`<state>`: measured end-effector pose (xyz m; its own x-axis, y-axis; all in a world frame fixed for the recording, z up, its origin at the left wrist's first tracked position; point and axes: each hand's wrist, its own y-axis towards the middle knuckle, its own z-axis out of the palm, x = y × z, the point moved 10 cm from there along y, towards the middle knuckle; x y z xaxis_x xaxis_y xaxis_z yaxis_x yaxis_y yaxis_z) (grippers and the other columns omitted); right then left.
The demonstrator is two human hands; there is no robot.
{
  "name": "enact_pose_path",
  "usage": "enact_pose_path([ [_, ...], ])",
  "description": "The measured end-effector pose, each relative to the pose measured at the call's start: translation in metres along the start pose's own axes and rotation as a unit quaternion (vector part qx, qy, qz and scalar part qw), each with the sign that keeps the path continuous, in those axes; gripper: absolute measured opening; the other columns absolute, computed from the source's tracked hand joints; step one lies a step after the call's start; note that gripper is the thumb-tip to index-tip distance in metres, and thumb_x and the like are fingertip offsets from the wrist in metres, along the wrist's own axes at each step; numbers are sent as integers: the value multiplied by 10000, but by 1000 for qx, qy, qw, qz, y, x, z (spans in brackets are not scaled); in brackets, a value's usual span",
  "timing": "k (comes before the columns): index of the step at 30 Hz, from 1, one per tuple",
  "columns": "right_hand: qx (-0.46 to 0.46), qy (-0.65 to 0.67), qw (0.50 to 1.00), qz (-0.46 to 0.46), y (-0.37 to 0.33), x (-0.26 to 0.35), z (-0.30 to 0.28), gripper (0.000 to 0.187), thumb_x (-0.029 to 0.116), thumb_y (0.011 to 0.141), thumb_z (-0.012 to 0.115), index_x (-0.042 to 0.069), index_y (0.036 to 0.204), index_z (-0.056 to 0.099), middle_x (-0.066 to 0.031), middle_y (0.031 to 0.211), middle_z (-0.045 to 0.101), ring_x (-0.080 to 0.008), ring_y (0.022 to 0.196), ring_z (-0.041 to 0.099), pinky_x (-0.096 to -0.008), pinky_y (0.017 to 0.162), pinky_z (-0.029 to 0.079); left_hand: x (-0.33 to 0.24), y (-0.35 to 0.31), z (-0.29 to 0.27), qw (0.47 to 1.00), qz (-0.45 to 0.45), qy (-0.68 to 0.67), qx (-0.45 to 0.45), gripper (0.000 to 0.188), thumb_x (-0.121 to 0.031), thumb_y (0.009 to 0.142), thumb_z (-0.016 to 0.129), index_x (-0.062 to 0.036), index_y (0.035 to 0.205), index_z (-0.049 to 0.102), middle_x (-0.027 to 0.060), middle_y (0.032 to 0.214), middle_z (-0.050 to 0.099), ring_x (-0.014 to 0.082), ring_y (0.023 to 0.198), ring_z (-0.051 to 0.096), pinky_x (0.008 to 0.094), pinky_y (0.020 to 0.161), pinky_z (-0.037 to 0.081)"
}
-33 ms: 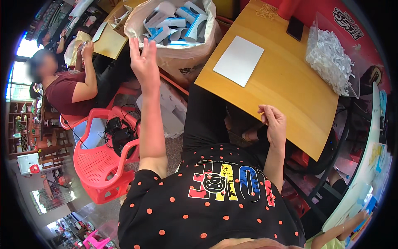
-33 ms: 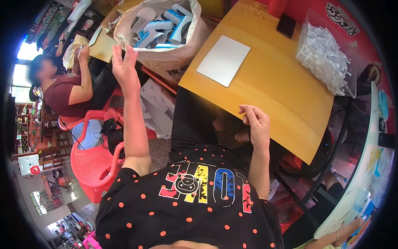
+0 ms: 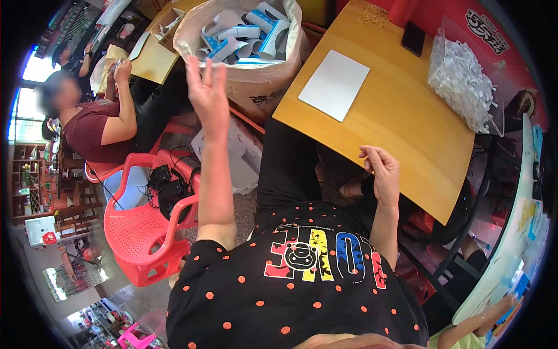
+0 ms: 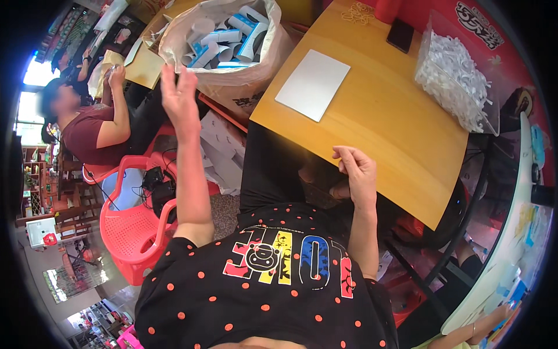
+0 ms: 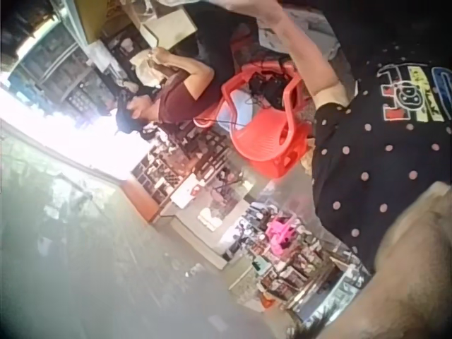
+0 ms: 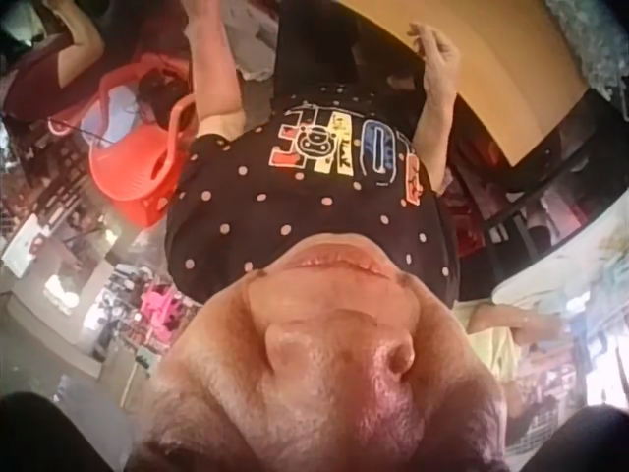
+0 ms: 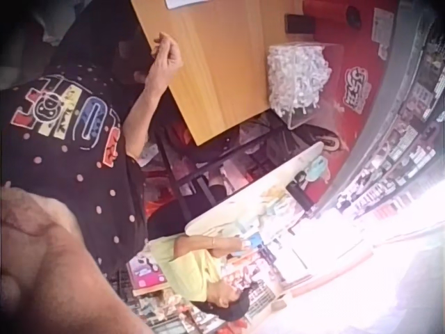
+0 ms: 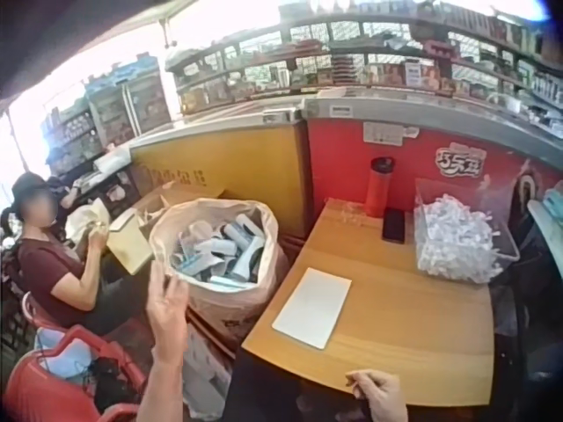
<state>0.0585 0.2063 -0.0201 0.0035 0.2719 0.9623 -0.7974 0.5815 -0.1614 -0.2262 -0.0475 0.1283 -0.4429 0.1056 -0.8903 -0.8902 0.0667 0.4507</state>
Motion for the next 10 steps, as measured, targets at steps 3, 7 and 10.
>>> enact_pose_path([
  [3,0,-244,969,-37,8,25,19,275,193,889,635,-55,1005,658,-95,951,654,-172,793,602,-280,728,476,29,-58,24,992,-88,10,86,675,-52,884,626,59,1431,247,221,1472,296,294,1298,424,321,999,431],
  [7,43,-463,850,-247,37,51,59,510,232,824,694,56,1273,527,-185,1327,501,-332,1270,428,-415,1054,349,81,-140,36,965,-215,-31,146,519,-24,888,613,55,1358,406,155,1277,547,198,1072,611,267,857,507],
  [10,54,-559,763,-320,69,41,72,667,292,810,712,119,1381,413,-188,1389,428,-351,1277,409,-404,1072,323,94,-185,46,927,-283,2,244,452,-32,884,618,32,1311,482,162,1232,582,148,1034,618,265,918,473],
])
